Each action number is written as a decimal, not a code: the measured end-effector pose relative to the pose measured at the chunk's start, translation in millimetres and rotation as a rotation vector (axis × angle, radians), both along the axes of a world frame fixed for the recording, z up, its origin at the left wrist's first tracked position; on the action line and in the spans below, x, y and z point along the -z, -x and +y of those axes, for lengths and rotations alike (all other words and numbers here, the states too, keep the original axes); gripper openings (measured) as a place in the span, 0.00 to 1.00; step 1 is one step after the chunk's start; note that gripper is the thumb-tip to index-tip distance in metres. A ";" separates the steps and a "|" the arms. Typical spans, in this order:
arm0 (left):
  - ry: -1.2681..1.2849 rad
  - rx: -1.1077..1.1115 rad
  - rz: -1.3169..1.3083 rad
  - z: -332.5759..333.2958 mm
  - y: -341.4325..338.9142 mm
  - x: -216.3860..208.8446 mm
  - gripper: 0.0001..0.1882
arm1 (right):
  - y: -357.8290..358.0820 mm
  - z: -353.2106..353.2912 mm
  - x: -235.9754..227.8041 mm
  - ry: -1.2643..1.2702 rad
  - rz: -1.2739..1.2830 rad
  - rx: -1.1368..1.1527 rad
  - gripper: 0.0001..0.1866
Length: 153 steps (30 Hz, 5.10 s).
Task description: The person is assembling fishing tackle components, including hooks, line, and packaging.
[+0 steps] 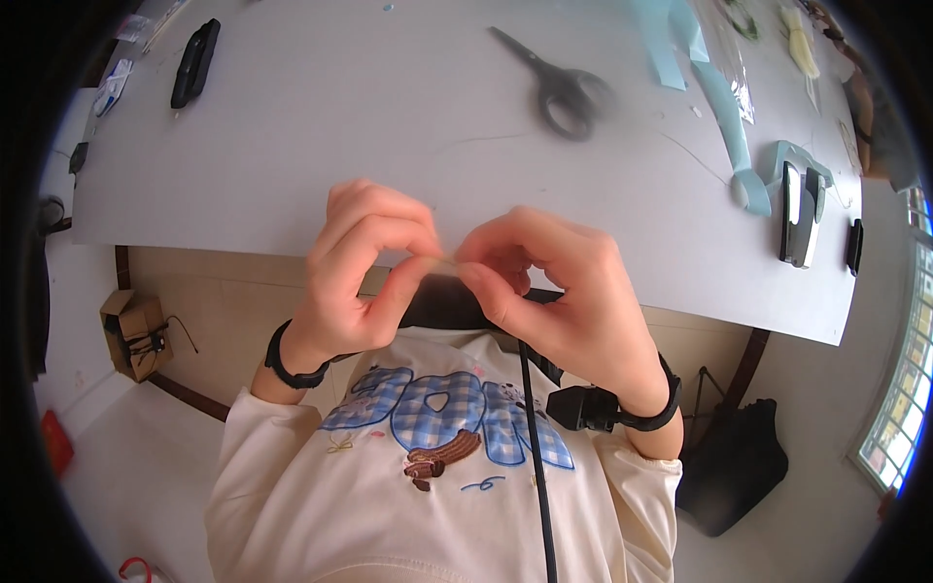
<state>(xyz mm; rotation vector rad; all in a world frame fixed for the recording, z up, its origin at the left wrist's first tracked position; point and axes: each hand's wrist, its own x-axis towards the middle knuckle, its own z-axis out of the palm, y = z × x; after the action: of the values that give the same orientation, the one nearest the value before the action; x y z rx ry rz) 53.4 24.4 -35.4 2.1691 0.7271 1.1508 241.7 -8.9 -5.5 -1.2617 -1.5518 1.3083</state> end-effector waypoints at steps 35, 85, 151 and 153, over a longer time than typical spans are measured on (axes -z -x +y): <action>-0.156 -0.008 -0.017 -5.2 1.0 0.7 0.10 | -2.2 -9.2 -10.3 0.251 0.218 -0.030 0.03; 0.232 0.171 -0.116 -5.0 -2.8 -2.1 0.12 | 5.8 -12.7 -8.8 0.114 -0.027 0.023 0.05; 0.557 0.085 -0.113 -13.7 4.8 -12.7 0.08 | 6.5 -12.6 3.3 -0.179 -0.110 0.008 0.07; 0.589 0.136 -0.116 -13.1 5.0 -13.9 0.09 | 5.7 -13.1 2.9 -0.203 -0.118 0.009 0.07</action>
<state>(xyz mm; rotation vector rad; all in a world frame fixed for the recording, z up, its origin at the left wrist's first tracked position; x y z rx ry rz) 48.3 11.3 -21.4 1.6177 0.7405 0.8486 236.1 -22.0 -8.4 -1.2335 -1.7115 1.0567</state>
